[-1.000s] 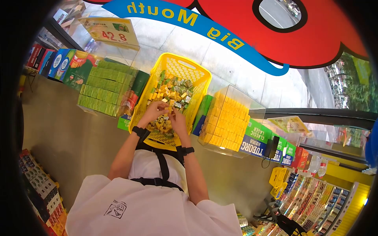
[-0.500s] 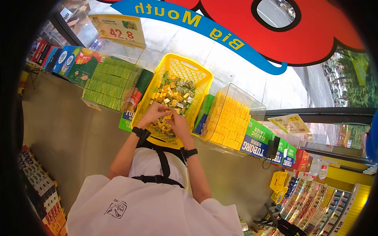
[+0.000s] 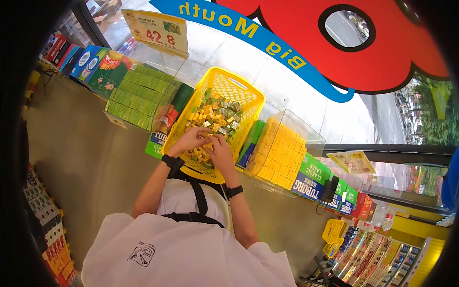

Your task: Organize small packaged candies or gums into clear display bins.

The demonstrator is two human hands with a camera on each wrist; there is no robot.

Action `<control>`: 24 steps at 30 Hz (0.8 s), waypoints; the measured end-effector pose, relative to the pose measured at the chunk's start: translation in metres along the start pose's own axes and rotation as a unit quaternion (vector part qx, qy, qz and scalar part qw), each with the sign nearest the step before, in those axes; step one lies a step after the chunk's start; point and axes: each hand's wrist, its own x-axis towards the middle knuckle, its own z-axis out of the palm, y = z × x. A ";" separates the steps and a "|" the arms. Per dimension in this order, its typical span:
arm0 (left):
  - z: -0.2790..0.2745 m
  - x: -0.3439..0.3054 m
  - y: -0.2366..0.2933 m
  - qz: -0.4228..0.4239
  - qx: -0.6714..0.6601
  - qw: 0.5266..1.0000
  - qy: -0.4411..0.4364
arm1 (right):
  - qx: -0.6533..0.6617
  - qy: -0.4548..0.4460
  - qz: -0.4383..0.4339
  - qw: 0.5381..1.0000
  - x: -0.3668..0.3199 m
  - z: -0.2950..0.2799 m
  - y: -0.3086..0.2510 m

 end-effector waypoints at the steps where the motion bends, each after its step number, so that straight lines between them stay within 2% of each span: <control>1: 0.001 -0.001 -0.002 0.013 0.002 1.000 0.001 | 0.004 0.005 -0.005 1.000 -0.001 0.000 -0.002; 7: 0.004 -0.010 0.015 -0.010 -0.043 0.999 0.010 | 0.004 -0.002 -0.014 1.000 -0.004 -0.014 -0.023; 12: 0.011 -0.024 0.044 0.015 0.024 1.000 0.006 | 0.003 -0.014 0.011 1.000 -0.012 -0.033 -0.037; 16: 0.018 -0.043 0.087 0.026 0.087 0.996 0.018 | -0.032 0.004 -0.017 0.999 -0.018 -0.055 -0.062; 20: 0.041 -0.067 0.151 0.034 0.046 0.998 0.028 | -0.031 0.018 -0.006 0.999 -0.032 -0.096 -0.094; 22: 0.053 -0.072 0.178 0.007 0.000 1.000 0.011 | -0.055 0.043 -0.011 0.998 -0.039 -0.114 -0.105; 24: 0.069 -0.067 0.195 0.014 0.044 0.999 0.001 | -0.055 0.064 -0.015 0.996 -0.046 -0.131 -0.104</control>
